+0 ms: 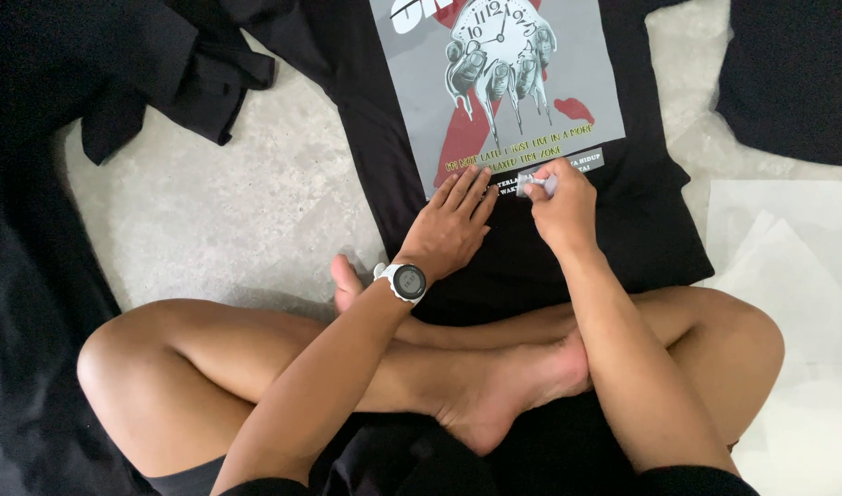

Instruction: Peeling off the transparent transfer film from printed t-shirts and smoothing the design by hand.

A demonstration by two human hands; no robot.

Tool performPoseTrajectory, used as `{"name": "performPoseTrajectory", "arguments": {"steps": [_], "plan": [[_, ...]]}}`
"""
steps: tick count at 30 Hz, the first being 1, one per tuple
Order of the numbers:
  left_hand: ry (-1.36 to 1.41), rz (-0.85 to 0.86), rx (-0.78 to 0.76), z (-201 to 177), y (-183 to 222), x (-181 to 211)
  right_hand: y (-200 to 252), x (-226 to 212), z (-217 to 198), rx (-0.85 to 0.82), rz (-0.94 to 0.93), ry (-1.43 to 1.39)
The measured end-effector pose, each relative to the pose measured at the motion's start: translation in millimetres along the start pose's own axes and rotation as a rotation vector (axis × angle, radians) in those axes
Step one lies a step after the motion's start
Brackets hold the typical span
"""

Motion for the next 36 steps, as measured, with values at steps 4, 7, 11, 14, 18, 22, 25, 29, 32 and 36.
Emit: {"name": "performPoseTrajectory", "arguments": {"steps": [4,7,11,14,18,22,25,29,32,36], "plan": [[-0.005,0.020,-0.022,2,-1,2,5,-2,-9,0.040,-0.006,0.009],[0.013,0.014,-0.046,-2,-1,4,18,-20,-23,0.154,-0.084,0.192],[-0.014,0.009,-0.065,0,0,5,14,-1,-12,0.275,-0.223,0.349],[-0.023,-0.004,-0.053,4,3,7,18,4,-7,0.298,-0.351,0.471],[-0.010,-0.028,-0.046,7,6,7,23,13,1,0.252,-0.375,0.535],[0.011,-0.044,-0.030,14,10,7,62,-23,-17,-0.013,-0.261,0.681],[0.040,-0.051,-0.020,17,12,7,71,-31,-29,-0.124,-0.130,0.754],[0.046,-0.061,-0.012,14,15,8,65,-18,-24,-0.118,-0.020,0.825],[0.059,-0.070,-0.016,14,17,8,64,-19,-23,-0.099,0.020,0.813],[0.061,-0.074,-0.027,15,16,8,65,-30,-29,-0.116,0.050,0.799]]}}
Point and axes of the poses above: each hand's wrist, its own y-axis away from the middle knuckle, its own z-axis out of the palm, x = y × z, the point moved 1 cm from there along -y, towards the middle knuckle, and after that the axes turned 9 degrees about z, right-handed, at the moved point
